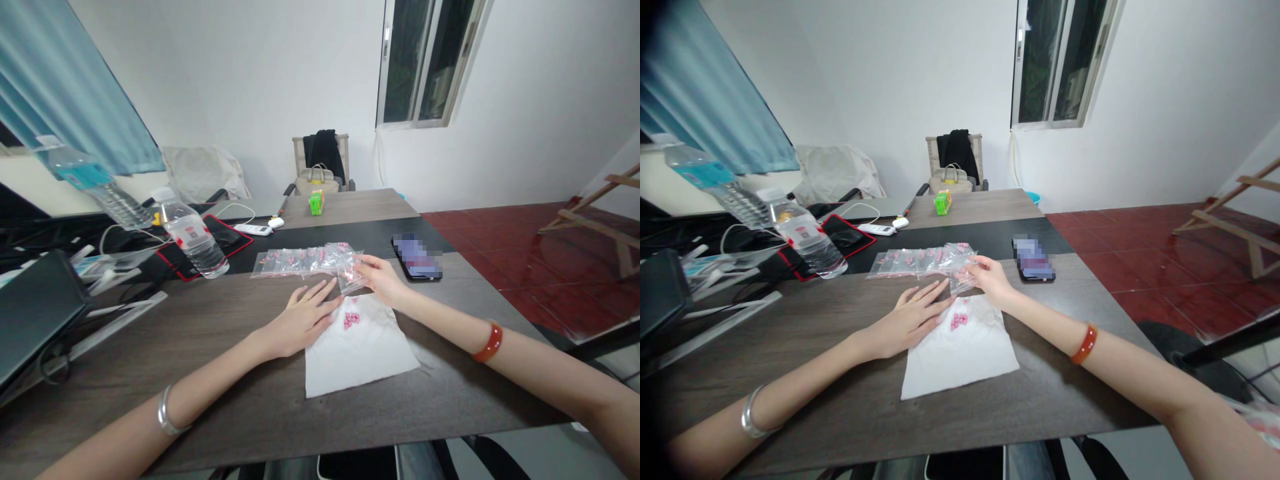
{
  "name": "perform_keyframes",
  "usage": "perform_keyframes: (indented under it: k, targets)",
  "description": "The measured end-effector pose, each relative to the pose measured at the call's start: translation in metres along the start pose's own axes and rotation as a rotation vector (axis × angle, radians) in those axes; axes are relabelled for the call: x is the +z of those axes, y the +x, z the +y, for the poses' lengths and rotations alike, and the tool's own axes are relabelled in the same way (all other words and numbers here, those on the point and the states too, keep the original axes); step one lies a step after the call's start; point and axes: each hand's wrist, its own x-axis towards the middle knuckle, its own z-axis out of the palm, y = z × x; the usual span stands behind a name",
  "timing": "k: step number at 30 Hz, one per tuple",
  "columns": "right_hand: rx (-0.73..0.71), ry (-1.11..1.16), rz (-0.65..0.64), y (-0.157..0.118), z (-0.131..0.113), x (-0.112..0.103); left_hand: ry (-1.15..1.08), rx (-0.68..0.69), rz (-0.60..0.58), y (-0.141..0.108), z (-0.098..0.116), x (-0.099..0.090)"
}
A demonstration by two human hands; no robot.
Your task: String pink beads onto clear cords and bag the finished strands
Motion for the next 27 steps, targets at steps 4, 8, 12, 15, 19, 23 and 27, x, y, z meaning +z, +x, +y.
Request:
perform_keyframes:
  k: [4,8,12,15,19,23,27]
  targets:
    - [0.042,-0.023,0.011,0.001,0.008,-0.001,-0.125,0.002,0.156,0.000,0.003,-0.001]
    - [0.074,-0.008,-0.026,0.002,0.010,-0.002,-0.129,-0.061,0.417,0.010,0.003,-0.002]
    - [0.112,0.081,-0.040,0.002,0.008,-0.001,-0.003,-0.007,0.454,0.024,0.002,-0.001]
    - [0.099,0.048,-0.110,-0.002,0.003,0.004,0.001,0.024,0.560,0.029,0.003,-0.001]
    - [-0.047,-0.188,-0.249,-0.013,-0.020,0.011,-0.008,0.014,0.736,0.025,0.002,-0.006]
    - [-0.528,-0.661,-0.378,-0.021,-0.048,0.014,-0.040,-0.111,0.883,0.020,-0.001,-0.010]
    - [-0.779,-1.031,-0.447,-0.022,-0.056,0.011,-0.087,-0.111,0.890,0.021,-0.002,-0.009]
